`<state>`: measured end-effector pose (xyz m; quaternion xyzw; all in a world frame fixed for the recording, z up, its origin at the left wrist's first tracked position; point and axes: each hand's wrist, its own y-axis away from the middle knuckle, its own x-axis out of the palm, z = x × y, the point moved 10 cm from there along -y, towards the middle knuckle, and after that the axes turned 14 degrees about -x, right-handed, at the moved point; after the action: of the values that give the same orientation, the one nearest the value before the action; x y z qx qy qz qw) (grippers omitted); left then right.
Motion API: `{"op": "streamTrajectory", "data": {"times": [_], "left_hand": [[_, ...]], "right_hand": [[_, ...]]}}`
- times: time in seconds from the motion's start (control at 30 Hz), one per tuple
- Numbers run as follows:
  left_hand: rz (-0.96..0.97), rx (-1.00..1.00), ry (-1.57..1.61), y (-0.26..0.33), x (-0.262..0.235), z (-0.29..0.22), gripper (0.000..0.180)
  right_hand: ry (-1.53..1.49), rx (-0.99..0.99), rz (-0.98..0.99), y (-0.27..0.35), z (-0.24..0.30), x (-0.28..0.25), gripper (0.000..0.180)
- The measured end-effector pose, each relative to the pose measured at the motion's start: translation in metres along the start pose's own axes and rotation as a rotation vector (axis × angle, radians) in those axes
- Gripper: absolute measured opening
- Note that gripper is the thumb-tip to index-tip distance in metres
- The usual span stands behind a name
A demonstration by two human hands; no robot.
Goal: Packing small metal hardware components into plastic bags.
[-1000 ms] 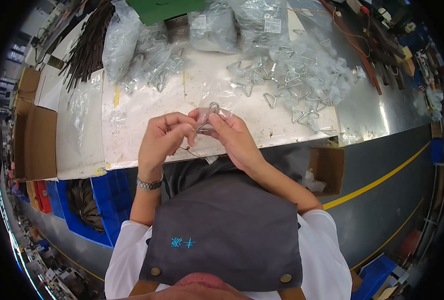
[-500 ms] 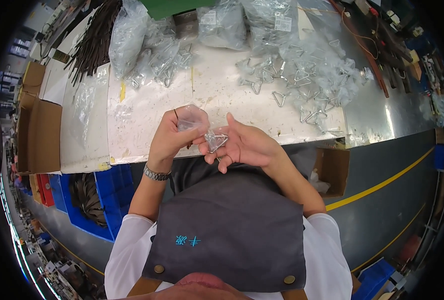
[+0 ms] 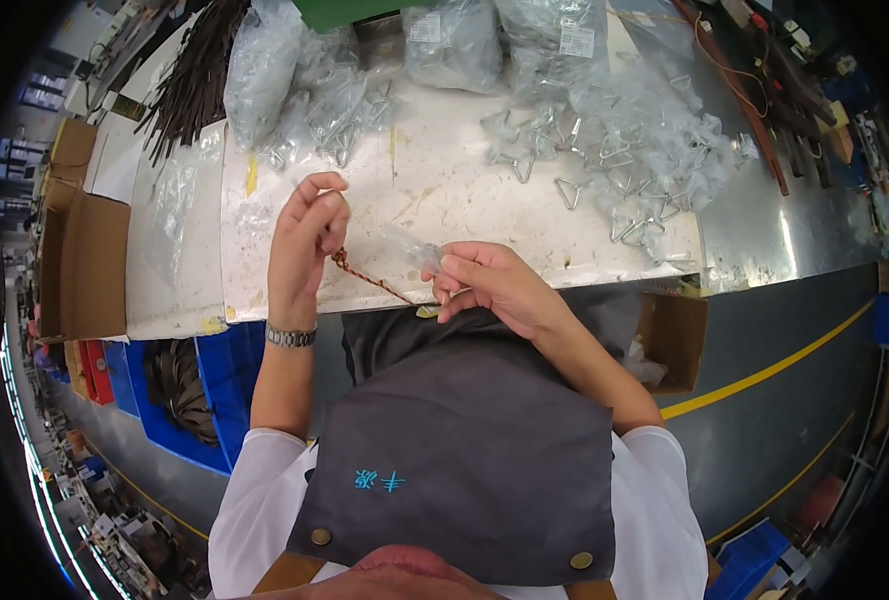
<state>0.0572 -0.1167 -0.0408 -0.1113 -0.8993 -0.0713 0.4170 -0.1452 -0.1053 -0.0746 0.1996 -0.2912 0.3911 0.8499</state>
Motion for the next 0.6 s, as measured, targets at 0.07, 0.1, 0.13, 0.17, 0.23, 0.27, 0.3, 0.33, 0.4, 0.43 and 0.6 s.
{"op": "streamTrajectory", "data": {"times": [0.07, 0.1, 0.13, 0.17, 0.23, 0.27, 0.3, 0.33, 0.4, 0.43, 0.6], "left_hand": [[-0.385, -0.182, -1.009, 0.006, 0.029, 0.006, 0.042], [-0.285, -0.266, -1.018, 0.010, 0.042, 0.018, 0.047], [-0.282, -0.268, -1.018, 0.011, 0.054, 0.017, 0.047], [-0.199, -0.332, -1.059, 0.011, 0.072, 0.026, 0.048], [-0.124, -0.396, -1.100, 0.018, 0.090, 0.044, 0.049], [-0.171, -0.340, -1.198, 0.020, 0.093, 0.046, 0.050], [-0.212, -0.281, -1.292, 0.019, 0.096, 0.046, 0.052], [-0.211, -0.280, -1.289, 0.016, 0.096, 0.049, 0.052], [-0.207, -0.371, -1.142, 0.010, 0.090, 0.058, 0.053], [-0.213, -0.369, -1.142, 0.006, 0.085, 0.061, 0.053], [-0.240, -0.372, -0.715, -0.005, 0.063, 0.086, 0.046]], "right_hand": [[0.068, -0.036, 0.027, 0.000, 0.007, 0.003, 0.032], [0.135, -0.061, 0.066, 0.002, 0.008, 0.008, 0.030], [0.135, -0.062, 0.064, 0.002, 0.006, 0.007, 0.030], [0.212, -0.129, 0.012, 0.002, 0.010, -0.001, 0.028], [0.285, -0.195, -0.031, 0.002, 0.016, -0.002, 0.027], [0.451, -0.225, -0.062, 0.002, 0.022, -0.001, 0.024], [0.621, -0.254, -0.098, 0.004, 0.028, -0.002, 0.022], [0.623, -0.253, -0.099, 0.004, 0.026, -0.001, 0.022], [0.956, -0.470, -0.190, 0.009, 0.046, 0.003, 0.018], [0.956, -0.469, -0.184, 0.009, 0.047, 0.007, 0.018], [1.200, -0.562, -0.277, 0.014, 0.056, 0.010, 0.019]]}}
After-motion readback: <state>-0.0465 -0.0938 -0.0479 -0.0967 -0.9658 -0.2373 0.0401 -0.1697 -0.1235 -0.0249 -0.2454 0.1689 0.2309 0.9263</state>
